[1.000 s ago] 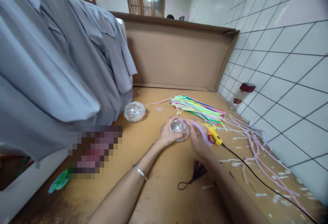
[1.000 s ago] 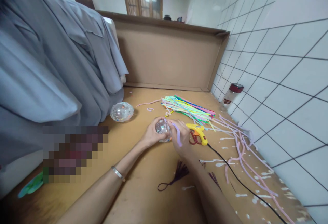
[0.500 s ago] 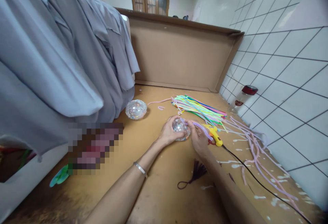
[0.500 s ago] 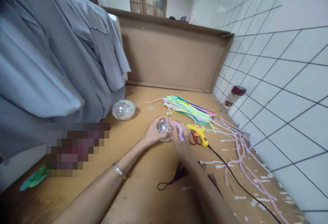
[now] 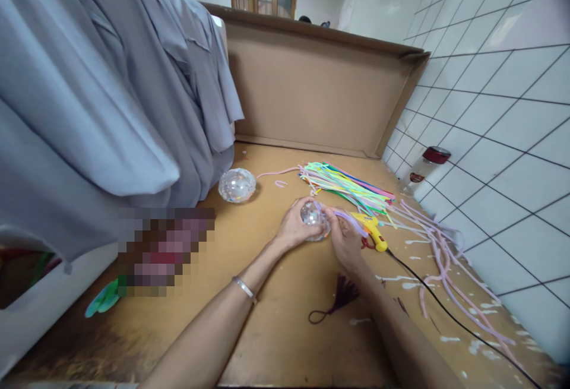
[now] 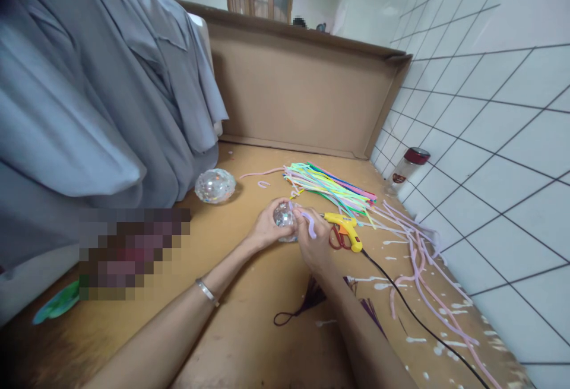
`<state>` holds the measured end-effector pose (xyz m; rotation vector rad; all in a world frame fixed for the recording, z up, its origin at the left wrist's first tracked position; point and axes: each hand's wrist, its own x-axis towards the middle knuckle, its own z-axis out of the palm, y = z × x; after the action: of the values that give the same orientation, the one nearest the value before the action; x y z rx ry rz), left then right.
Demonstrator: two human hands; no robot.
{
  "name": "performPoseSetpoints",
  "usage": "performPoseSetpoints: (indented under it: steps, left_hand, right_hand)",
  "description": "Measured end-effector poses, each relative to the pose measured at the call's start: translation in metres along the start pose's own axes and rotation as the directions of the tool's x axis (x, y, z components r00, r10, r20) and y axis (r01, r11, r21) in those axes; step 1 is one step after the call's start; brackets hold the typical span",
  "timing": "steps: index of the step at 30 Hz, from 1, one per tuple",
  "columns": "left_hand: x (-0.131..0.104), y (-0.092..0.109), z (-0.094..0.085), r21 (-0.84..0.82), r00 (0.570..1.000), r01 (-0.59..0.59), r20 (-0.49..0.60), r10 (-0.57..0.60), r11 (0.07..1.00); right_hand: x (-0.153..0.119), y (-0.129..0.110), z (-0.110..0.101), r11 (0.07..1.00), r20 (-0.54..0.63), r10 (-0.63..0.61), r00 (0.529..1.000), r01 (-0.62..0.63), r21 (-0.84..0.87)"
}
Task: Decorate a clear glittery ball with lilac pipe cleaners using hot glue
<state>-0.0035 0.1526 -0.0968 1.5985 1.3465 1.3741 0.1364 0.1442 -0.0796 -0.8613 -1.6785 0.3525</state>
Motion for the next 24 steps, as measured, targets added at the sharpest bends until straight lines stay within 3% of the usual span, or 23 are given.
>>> performPoseSetpoints:
  steps: [24]
  left_hand:
    - [0.0011,-0.0030,0.0000,-0.002,1.000,-0.006,0.005,0.006,1.000]
  right_hand:
    - [-0.0018,0.0040,0.0003,0.997,0.011,-0.036,0.999,0.037,-0.062]
